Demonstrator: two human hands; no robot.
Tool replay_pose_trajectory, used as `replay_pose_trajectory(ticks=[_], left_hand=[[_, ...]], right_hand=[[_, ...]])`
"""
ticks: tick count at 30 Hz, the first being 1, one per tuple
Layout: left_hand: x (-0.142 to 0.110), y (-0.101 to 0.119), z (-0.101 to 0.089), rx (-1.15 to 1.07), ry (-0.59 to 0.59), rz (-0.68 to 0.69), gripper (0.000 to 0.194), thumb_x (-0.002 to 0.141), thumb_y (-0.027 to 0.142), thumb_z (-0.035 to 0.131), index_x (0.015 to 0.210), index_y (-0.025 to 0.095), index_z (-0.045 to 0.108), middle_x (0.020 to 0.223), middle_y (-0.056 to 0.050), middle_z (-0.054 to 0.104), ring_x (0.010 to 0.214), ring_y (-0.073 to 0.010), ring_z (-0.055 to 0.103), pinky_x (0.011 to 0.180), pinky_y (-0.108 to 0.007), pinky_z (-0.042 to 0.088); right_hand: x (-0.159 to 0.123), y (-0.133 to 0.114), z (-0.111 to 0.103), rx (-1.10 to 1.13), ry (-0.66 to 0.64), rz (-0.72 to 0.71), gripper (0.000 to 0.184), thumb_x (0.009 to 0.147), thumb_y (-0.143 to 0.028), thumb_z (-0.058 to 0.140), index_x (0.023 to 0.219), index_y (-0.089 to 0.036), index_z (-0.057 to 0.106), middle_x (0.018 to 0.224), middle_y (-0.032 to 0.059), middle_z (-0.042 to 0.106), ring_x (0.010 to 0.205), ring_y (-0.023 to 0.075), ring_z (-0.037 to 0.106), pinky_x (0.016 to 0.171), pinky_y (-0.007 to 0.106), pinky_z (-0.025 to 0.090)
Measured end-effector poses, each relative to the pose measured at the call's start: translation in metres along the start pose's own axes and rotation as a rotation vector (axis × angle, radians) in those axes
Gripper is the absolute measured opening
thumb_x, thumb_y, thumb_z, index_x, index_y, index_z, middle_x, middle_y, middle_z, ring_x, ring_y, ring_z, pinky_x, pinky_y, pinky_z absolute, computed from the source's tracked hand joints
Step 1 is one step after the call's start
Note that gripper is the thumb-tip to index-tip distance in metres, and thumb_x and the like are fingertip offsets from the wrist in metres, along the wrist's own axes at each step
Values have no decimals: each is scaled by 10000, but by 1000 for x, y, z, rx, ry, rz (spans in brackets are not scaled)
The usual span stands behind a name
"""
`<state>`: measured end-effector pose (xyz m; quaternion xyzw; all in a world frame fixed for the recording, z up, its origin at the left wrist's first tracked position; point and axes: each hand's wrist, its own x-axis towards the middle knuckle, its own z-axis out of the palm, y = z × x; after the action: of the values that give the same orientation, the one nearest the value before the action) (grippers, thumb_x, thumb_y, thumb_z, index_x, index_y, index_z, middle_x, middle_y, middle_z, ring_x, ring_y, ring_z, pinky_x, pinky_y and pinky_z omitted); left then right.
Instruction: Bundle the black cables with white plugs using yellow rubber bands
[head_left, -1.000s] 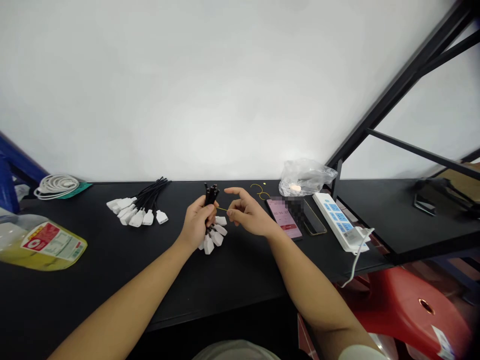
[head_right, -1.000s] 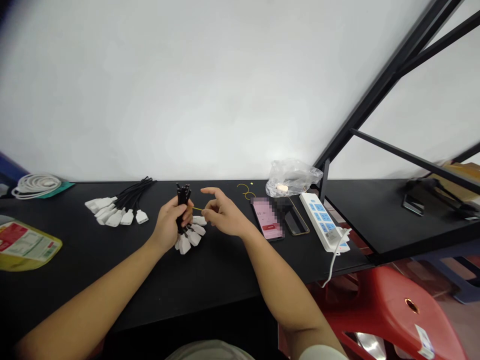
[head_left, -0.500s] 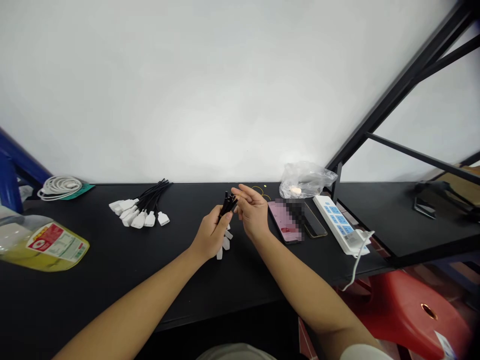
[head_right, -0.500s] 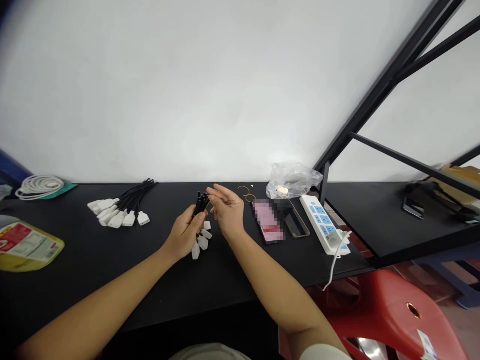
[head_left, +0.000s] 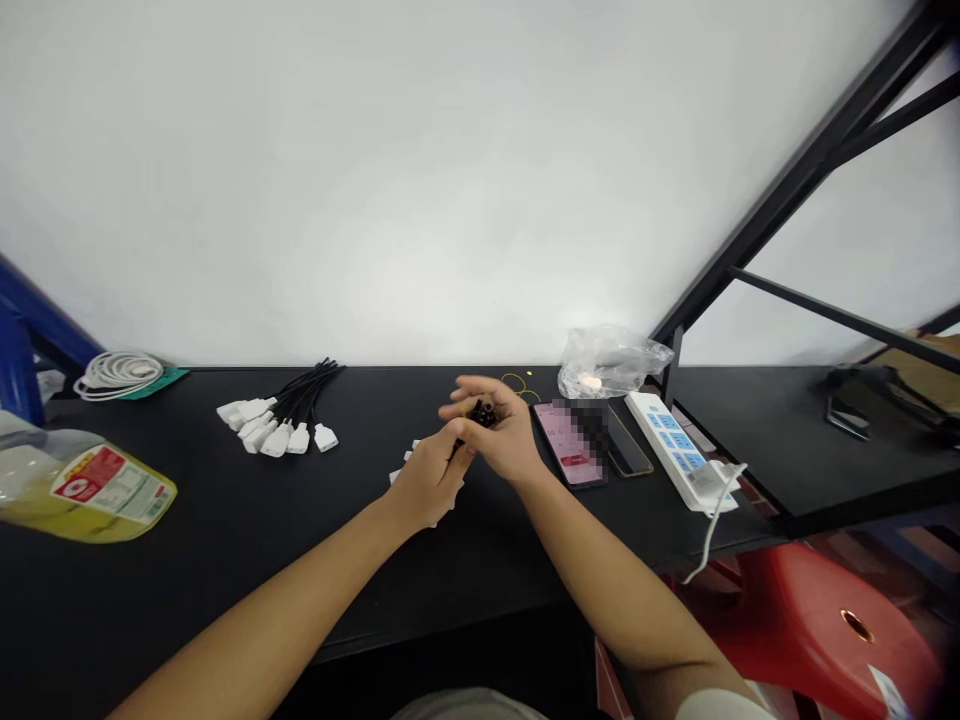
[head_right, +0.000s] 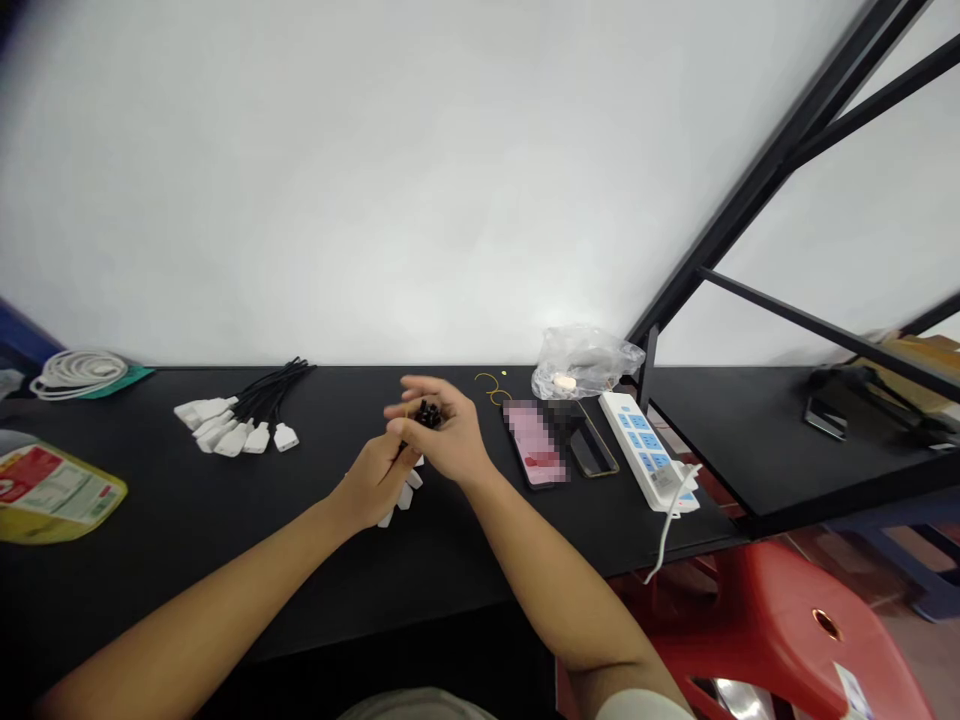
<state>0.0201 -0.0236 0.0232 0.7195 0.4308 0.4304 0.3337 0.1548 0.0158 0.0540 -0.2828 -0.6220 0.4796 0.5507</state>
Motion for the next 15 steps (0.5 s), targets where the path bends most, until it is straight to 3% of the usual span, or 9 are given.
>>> replay_pose_trajectory(ticks=[3,6,10,13,15], left_hand=[[2,-3,-3,-13,22,-58,342,975,459,441,884,181,619,736,-24,655,667,-161,613,598,-270,449],[5,-7,-9,12,16,-112,237,876,426,614,917,195,648,819,-25,695,715,-168,635,625,-269,469],[8,-12,-14,92,-72,-154,184,869,314,577,747,187,632,675,-2,660,589,-143,590,542,-248,411],[7,-19,-10,89,-18,-135,204,900,280,507,790,180,646,653,-5,653,577,-143,593,539,-246,417],[6,-25,-7,90,71,-76,218,919,322,500,900,175,660,729,-27,684,650,-162,635,592,-263,467]], right_hand=[[-1,-2,-2,-64,-81,87,340,722,-270,792,1026,-225,647,800,-4,704,833,201,724,806,366,573],[-1,3,-5,-70,-60,149,394,727,-246,766,1073,-242,577,755,-36,671,713,161,672,695,317,561],[-1,16,-4,47,-157,211,378,697,-282,795,967,-239,533,725,-51,608,622,124,570,596,265,497],[-2,22,0,14,-132,150,271,750,-356,777,869,-215,579,762,-28,550,666,123,545,638,272,483],[-3,20,2,-92,-123,39,211,839,-398,705,918,-214,637,873,8,557,786,145,570,743,299,494]])
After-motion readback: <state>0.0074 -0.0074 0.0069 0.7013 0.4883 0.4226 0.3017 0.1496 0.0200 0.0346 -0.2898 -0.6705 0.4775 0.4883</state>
